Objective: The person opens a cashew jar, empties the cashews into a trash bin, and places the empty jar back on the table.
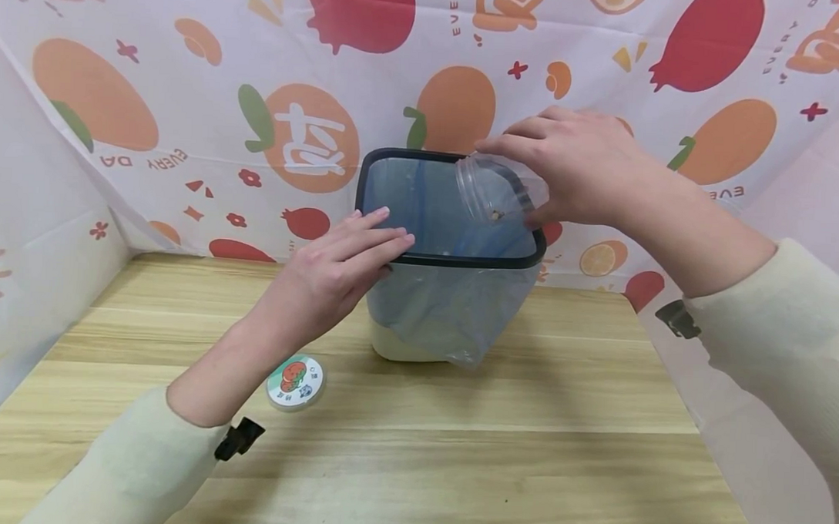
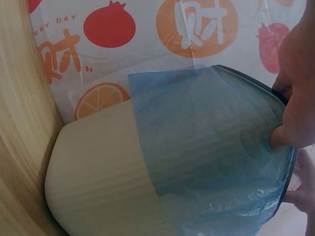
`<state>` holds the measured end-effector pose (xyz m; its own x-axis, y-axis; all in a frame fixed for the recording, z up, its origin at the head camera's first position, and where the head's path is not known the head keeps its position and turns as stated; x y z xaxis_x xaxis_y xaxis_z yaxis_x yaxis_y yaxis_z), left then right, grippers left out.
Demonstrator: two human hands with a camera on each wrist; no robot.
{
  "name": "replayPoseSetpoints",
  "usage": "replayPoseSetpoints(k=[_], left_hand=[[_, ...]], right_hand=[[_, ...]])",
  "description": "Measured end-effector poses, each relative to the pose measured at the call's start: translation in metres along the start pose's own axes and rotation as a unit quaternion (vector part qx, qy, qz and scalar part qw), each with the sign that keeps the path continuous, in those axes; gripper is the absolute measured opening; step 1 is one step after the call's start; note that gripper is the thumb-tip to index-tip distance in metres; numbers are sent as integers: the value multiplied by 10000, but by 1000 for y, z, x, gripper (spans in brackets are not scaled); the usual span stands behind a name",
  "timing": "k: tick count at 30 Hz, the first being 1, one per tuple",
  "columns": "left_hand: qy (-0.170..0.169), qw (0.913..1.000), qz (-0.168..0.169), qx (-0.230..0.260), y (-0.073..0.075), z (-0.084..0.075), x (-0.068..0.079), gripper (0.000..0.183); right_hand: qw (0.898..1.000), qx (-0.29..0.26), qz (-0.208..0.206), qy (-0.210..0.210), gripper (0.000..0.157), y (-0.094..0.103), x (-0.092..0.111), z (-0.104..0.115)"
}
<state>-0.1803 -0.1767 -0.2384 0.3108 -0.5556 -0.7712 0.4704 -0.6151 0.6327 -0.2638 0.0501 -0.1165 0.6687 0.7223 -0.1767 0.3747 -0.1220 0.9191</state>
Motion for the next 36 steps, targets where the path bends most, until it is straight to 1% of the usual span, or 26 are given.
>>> replayPoseSetpoints(k=[6, 10, 13, 18, 22, 27, 30, 33, 36], left_hand=[[27, 10000, 40, 24, 0, 0, 0, 50], [32, 10000, 55, 16, 0, 0, -1, 51], [21, 10000, 18, 47, 0, 0, -1, 52], [24, 10000, -4, 55, 1, 0, -1, 50], [31, 10000, 38, 27, 0, 0, -1, 50], [-7, 10000, 9, 38, 0, 0, -1, 49], [-2, 10000, 10, 24, 0, 0, -1, 48], [13, 10000, -4, 35, 1, -1, -1, 49], [24, 10000, 18, 33, 1, -1, -1, 49]], right_hand=[[9998, 144, -94, 141, 98, 3, 0, 2], [9988, 378, -183, 269, 101, 7, 1, 5], [9967, 613, -307, 431, 99, 10, 1, 8], [9915, 852, -635, 749, 90, 14, 1, 14], [9889, 1023, -708, 815, 92, 15, 1, 16], [9848, 1230, -856, 873, 93, 16, 2, 17], [9804, 1341, -1063, 974, 91, 17, 3, 18], [9762, 1389, -1278, 1073, 83, 18, 4, 18], [9737, 1424, -1390, 1109, 77, 18, 4, 19]])
Point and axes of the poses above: each hand's wrist, its own x-axis away from the middle knuckle, its own y-axis out of the back of the hand, z = x × y, the point moved 5 cm from there along -x, towards the middle knuckle, and after that the axes turned 5 degrees about -y, right-handed, at the moved point
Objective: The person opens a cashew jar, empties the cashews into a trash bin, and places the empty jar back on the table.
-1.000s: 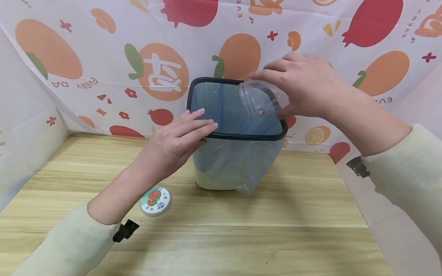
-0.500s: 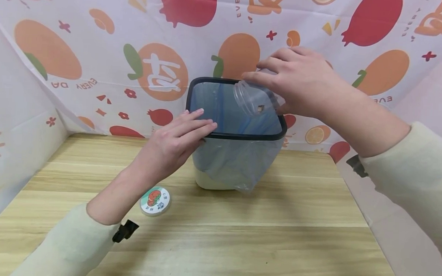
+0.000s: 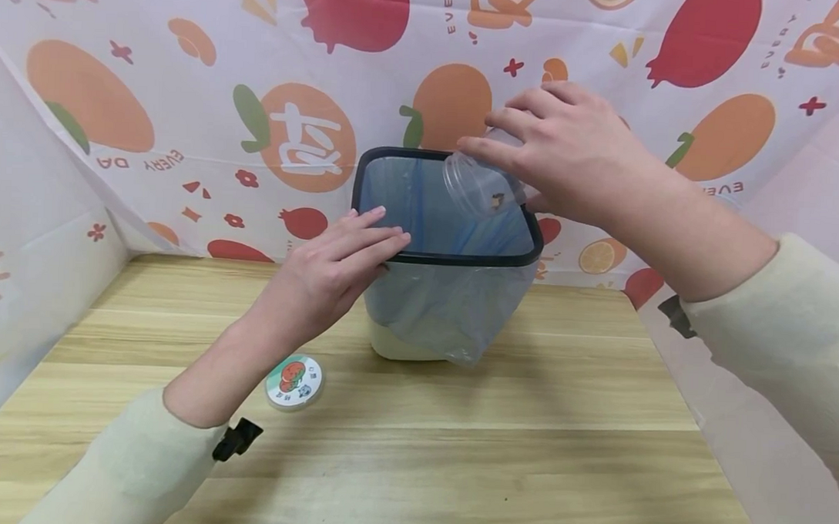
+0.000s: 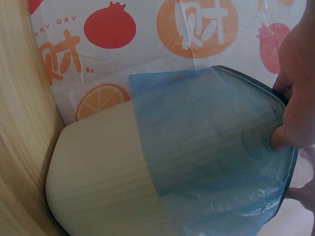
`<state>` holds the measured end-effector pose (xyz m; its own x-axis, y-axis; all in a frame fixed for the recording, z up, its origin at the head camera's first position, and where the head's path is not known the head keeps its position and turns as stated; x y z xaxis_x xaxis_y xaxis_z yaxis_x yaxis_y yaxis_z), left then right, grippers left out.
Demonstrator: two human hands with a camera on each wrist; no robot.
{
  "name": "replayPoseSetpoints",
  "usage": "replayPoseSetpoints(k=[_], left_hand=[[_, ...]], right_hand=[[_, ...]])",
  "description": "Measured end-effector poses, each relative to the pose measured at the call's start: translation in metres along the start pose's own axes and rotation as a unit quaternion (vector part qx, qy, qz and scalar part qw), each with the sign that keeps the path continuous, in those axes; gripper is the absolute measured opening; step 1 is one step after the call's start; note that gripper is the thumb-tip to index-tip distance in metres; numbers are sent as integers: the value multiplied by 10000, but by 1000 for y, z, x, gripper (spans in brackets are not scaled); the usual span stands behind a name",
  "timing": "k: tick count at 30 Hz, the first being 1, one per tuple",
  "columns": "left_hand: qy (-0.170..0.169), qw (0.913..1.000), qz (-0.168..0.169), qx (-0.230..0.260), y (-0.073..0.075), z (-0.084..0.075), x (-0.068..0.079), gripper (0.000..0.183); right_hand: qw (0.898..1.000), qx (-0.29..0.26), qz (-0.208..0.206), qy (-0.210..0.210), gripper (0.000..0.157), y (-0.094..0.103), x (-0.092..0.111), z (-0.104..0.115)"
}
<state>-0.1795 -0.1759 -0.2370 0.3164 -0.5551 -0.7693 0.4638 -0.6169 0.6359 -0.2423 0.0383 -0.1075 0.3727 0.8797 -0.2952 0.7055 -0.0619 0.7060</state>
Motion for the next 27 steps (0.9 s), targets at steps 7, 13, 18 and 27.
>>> replayPoseSetpoints(k=[7, 13, 18, 27], left_hand=[[12, 10000, 47, -34, 0, 0, 0, 48], [8, 10000, 14, -24, 1, 1, 0, 48], [12, 10000, 20, 6, 1, 0, 0, 46], [3, 10000, -1, 7, -1, 1, 1, 47]], right_hand=[[9994, 329, 69, -30, 84, -1, 0, 1], [9996, 257, -63, -26, 78, -1, 0, 0], [9999, 1, -85, -81, 76, -3, 4, -2], [9916, -1032, 146, -772, 98, -14, 23, -7]])
Point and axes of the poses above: each hand's wrist, its own x-axis away from the middle knuckle, its own y-axis out of the back of the hand, z = x × y, the point moved 5 cm from there along -x, towards the middle knuckle, and after that the axes turned 5 degrees about -y, right-handed, at the moved point
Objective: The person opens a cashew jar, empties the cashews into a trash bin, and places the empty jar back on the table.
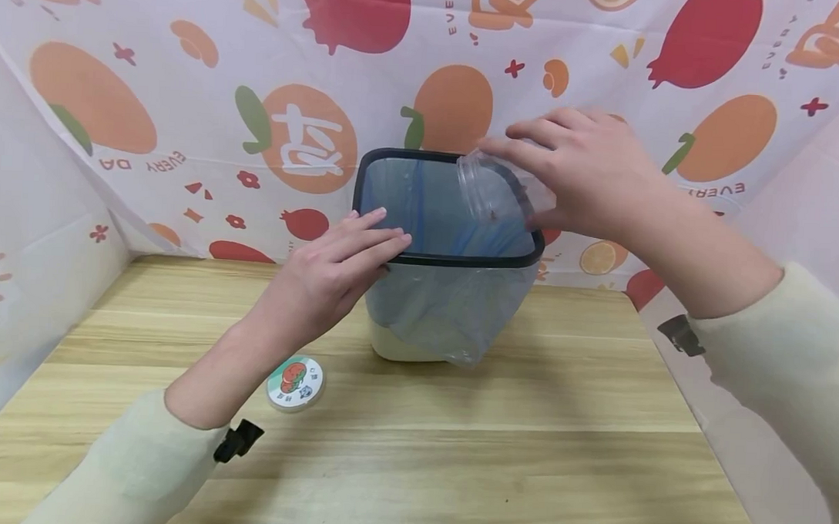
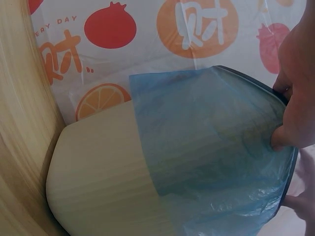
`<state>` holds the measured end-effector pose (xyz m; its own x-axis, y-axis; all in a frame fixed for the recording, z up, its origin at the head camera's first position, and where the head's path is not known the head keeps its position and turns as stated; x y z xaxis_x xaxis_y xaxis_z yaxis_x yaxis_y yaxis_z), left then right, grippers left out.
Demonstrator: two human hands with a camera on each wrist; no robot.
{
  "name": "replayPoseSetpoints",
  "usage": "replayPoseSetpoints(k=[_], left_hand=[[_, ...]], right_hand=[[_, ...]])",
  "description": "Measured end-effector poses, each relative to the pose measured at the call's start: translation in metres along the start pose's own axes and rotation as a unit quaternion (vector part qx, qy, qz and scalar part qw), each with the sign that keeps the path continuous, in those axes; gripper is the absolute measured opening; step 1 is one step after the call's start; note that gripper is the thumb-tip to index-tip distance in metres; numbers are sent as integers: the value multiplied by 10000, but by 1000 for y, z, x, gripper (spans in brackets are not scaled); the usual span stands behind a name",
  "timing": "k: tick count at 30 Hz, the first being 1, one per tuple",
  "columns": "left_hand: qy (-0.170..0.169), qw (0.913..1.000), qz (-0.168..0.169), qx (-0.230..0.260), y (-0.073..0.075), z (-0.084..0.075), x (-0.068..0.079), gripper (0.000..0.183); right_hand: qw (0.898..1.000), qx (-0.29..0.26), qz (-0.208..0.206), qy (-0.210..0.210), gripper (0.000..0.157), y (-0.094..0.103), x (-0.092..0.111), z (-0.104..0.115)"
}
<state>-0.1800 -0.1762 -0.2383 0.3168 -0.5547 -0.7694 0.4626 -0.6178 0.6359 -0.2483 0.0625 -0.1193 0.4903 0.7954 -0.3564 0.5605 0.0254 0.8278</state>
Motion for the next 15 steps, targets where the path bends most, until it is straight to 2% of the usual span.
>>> replayPoseSetpoints(k=[4, 6, 10, 15], left_hand=[[20, 10000, 21, -16, 0, 0, 0, 47], [28, 10000, 19, -13, 0, 0, 0, 48], [33, 10000, 19, -2, 0, 0, 1, 48], [45, 10000, 64, -17, 0, 0, 0, 49]], right_hand=[[9962, -675, 36, -547, 98, -5, 10, -7], [9905, -1035, 98, -903, 98, -8, 15, -12], [9713, -1713, 205, -1636, 102, -15, 27, -23], [9398, -2634, -117, -2174, 102, -22, 43, -35]])
Point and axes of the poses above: each hand's wrist, its own x-axis away from the middle knuckle, its own y-axis out of the back of the hand, z = x × y, the point moved 5 cm from there along -x, towards the middle knuckle, and after that the axes turned 5 degrees about -y, right-handed, at the moved point
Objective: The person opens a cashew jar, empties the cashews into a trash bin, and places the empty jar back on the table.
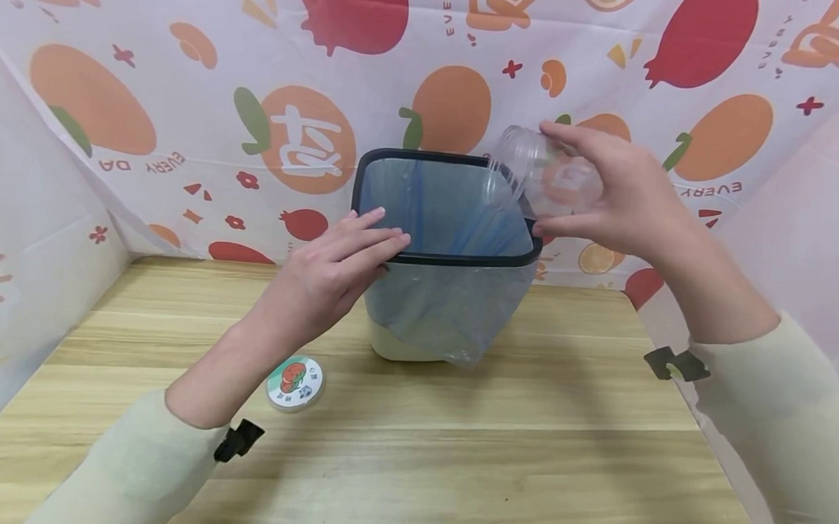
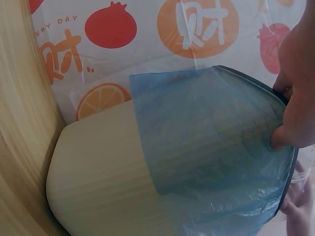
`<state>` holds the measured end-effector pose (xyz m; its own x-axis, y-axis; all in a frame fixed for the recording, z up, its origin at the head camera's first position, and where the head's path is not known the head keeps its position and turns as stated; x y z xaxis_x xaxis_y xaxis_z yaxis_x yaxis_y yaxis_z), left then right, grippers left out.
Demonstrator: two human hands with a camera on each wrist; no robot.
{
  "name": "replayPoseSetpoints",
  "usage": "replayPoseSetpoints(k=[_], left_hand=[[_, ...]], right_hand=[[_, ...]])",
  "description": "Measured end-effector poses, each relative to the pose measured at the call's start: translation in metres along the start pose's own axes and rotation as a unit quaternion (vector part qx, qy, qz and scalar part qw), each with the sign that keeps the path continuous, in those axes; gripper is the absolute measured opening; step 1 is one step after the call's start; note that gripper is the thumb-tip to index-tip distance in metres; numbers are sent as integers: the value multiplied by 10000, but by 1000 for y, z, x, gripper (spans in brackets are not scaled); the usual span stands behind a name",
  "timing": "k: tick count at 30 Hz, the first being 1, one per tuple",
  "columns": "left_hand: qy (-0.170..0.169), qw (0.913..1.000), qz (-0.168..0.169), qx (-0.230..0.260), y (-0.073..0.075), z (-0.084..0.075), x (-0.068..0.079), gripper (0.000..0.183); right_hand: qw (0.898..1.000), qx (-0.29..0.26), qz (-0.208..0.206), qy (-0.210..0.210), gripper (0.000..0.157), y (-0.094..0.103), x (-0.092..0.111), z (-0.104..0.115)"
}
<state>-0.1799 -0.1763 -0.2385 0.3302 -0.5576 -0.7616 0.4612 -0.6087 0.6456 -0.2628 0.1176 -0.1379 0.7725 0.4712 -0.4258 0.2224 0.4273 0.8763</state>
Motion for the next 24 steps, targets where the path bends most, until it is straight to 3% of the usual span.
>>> replayPoseSetpoints(k=[6, 12, 16, 20, 24], left_hand=[[-16, 10000, -47, 0, -1, 0, 0, 48], [-31, 10000, -67, 15, -1, -1, 0, 47], [-34, 10000, -64, 25, 0, -1, 0, 48], [-28, 10000, -70, 38, 1, -1, -1, 50], [-17, 10000, -83, 44, 2, -1, 0, 51]], right_hand=[[9925, -1083, -313, -473, 100, -4, 13, -16], [9674, -2242, -380, -1117, 96, -11, 29, -30], [9503, -2854, -556, -1113, 90, -15, 38, -35], [9140, -3870, -687, -1003, 85, -21, 47, -37], [8645, -4885, -734, -927, 82, -32, 59, -41]])
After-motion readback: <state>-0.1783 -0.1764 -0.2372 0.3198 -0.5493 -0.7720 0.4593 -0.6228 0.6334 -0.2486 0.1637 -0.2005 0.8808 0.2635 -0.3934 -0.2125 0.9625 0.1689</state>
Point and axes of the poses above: each hand's wrist, its own x-axis away from the middle knuckle, its own y-axis out of the back of the hand, z = x × y, the point moved 5 cm from there along -x, towards the middle knuckle, and after that the axes turned 5 degrees about -y, right-handed, at the moved point
